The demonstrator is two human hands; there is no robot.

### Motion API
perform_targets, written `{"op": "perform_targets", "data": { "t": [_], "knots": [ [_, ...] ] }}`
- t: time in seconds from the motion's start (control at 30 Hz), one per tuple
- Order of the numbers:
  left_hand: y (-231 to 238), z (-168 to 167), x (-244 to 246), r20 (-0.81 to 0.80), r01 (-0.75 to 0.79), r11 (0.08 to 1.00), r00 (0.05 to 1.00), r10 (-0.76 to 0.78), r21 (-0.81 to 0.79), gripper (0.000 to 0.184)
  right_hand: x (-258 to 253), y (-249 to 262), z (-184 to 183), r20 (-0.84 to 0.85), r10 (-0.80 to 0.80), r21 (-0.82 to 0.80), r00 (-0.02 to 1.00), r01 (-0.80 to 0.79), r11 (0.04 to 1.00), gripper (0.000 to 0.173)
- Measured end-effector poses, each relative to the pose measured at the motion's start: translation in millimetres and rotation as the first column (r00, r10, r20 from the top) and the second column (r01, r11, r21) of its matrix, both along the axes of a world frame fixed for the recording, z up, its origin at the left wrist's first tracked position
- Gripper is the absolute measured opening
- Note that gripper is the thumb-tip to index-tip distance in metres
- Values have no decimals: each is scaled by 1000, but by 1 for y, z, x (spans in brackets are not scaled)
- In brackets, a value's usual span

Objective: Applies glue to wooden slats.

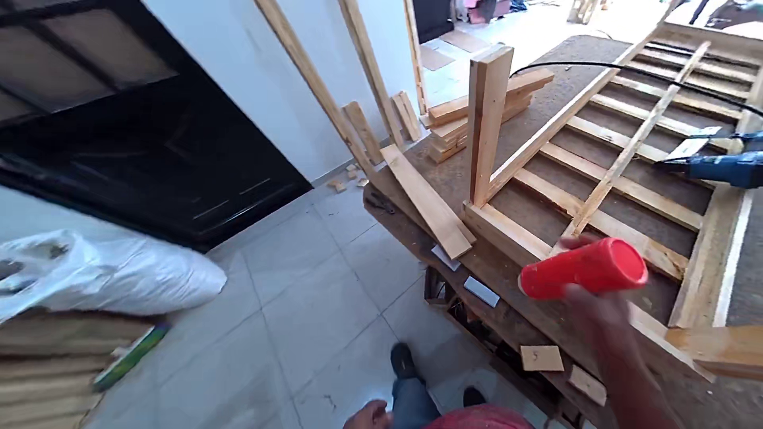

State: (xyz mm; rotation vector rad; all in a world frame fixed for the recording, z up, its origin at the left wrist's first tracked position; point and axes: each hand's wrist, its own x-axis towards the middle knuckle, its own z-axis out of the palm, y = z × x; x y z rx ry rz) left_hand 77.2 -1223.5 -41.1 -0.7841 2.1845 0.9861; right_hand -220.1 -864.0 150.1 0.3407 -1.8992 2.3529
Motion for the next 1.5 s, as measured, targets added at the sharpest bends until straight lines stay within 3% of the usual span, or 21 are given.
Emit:
{"op": "perform_targets", "data": {
  "t": [0.03, 0.1, 0.2, 0.33, 0.4, 0.53, 0.6, 0.67, 0.77, 1.03, 1.17, 1.27, 1.37, 1.5],
  "knots": [
    [-19, 0, -33, -24, 49, 999, 998, -49, 2, 54, -8, -18, -18, 108, -17, 14, 994, 16, 1000, 71],
    [-55, -1, -110, -77, 174, 985, 982, -173, 3, 49, -19, -52, -47, 329, -93, 202, 940, 26, 979, 61],
    [-98, -5, -224, -189, 402, 915, 898, -398, -15, 48, -16, -91, -81, 417, -261, 420, 871, 71, 905, 65],
    [-129, 16, -357, -288, 672, 734, 686, -668, -100, 50, 6, -134, -100, 401, -476, 173, 782, 446, 878, 71],
    [-136, 29, -415, -321, 745, 639, 568, -758, -190, 51, 19, -150, -101, 374, -550, 159, 746, 533, 831, 78],
    [-143, 26, -512, -338, 783, 410, 270, -901, -468, 74, 42, -177, -95, 331, -666, 248, 668, 620, 745, 81],
    [-145, 11, -558, -303, 771, 264, 97, -948, -579, 89, 48, -191, -92, 347, -726, 186, 595, 715, 674, 79],
    [-147, -2, -590, -203, 769, 123, -10, -979, -627, 98, 57, -200, -89, 373, -745, 94, 554, 776, 624, 79],
    [-150, -9, -623, -43, 809, -27, -65, -997, -587, 108, 70, -213, -86, 390, -758, 23, 523, 818, 575, 76],
    [-130, 19, -663, 6, 843, -157, -180, -984, -514, 91, 56, -238, -84, 371, -840, 74, 396, 889, 453, 78],
    [-151, 1, -670, -105, 776, -106, -217, -971, -622, 92, 21, -256, -88, 319, -855, -29, 410, 906, 423, 74],
    [-170, -4, -664, -160, 794, -55, -188, -969, -605, 93, -6, -274, -97, 334, -852, -68, 403, 912, 405, 69],
    [-176, 4, -654, -135, 801, -117, -239, -961, -587, 88, -28, -290, -100, 343, -870, -80, 353, 934, 348, 66],
    [-195, 0, -635, -119, 815, -193, -304, -945, -547, 94, -30, -309, -103, 358, -867, -83, 347, 937, 341, 64]
  ]
}}
